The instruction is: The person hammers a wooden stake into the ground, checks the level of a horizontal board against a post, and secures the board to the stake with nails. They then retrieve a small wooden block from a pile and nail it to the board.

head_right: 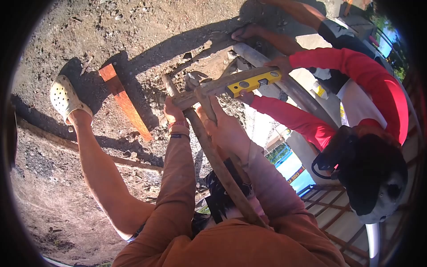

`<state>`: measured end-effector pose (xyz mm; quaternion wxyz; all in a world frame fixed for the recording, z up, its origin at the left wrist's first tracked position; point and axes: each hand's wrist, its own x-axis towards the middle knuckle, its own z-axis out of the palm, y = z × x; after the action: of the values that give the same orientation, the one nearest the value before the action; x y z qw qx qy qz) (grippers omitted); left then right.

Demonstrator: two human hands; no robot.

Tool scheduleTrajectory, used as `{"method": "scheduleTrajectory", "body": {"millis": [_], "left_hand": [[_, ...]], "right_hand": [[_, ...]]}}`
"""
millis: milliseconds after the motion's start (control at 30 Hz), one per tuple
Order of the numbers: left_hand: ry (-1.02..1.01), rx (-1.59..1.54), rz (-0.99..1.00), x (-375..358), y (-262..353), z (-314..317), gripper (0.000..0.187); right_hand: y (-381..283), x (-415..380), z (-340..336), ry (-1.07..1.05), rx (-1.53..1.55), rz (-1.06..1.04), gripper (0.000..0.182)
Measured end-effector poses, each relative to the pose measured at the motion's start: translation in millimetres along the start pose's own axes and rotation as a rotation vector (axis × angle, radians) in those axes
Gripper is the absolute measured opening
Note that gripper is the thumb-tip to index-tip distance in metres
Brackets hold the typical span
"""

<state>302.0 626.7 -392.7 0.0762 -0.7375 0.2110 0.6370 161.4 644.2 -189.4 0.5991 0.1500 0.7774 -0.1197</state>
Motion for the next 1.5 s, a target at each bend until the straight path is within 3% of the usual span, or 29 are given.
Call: {"method": "scheduleTrajectory", "body": {"millis": [200, 267, 467, 1000, 1100, 1200, 1267, 1333, 1400, 1433, 1467, 1500], "left_hand": [[0.003, 0.064, -0.002, -6.1, 7.4, 0.2, 0.040], [-0.026, 0.077, 0.018, -9.1, 11.8, 0.7, 0.040], [-0.023, -0.048, -0.011, -1.3, 3.2, 3.1, 0.040], [0.007, 0.090, 0.054, 9.7, -7.3, -0.9, 0.039], [-0.036, 0.254, 0.226, 14.7, -10.7, -6.7, 0.043], [-0.012, 0.102, 0.081, -0.2, 5.5, 0.9, 0.037], [-0.023, 0.076, 0.081, 6.1, -8.7, -7.0, 0.037], [-0.047, 0.039, 0.086, 4.2, -4.8, -4.1, 0.037], [-0.024, 0.030, 0.087, 2.9, -1.5, 0.7, 0.037], [-0.043, 0.167, 0.257, -1.8, 0.6, 0.4, 0.038], [-0.028, 0.159, 0.254, 3.6, -3.3, 2.1, 0.038], [-0.011, 0.197, 0.247, 11.2, -12.3, -2.4, 0.039]], "right_hand": [[8.9, 3.4, 1.6, -0.048, -0.115, 0.074, 0.065], [22.6, 7.9, 5.8, 0.005, -0.183, -0.026, 0.067], [8.2, 5.0, 5.1, 0.013, -0.072, -0.041, 0.065], [-14.1, -4.4, -1.1, 0.060, -0.014, 0.012, 0.062], [-16.6, -6.0, -2.5, 0.152, 0.026, -0.120, 0.065], [-9.9, -3.3, 2.8, 0.292, -0.037, -0.254, 0.067], [1.3, 0.7, 5.4, -0.041, -0.273, 0.135, 0.064], [9.3, -2.6, -2.4, -0.028, -0.419, -0.231, 0.063], [2.3, 2.0, -6.4, 0.072, -0.220, -0.067, 0.065], [-3.4, 0.9, -13.7, 0.028, -0.232, 0.023, 0.064], [-10.9, -0.5, -20.4, 0.017, -0.243, 0.017, 0.064], [-25.3, -8.0, -24.1, 0.181, -0.145, -0.155, 0.065]]}}
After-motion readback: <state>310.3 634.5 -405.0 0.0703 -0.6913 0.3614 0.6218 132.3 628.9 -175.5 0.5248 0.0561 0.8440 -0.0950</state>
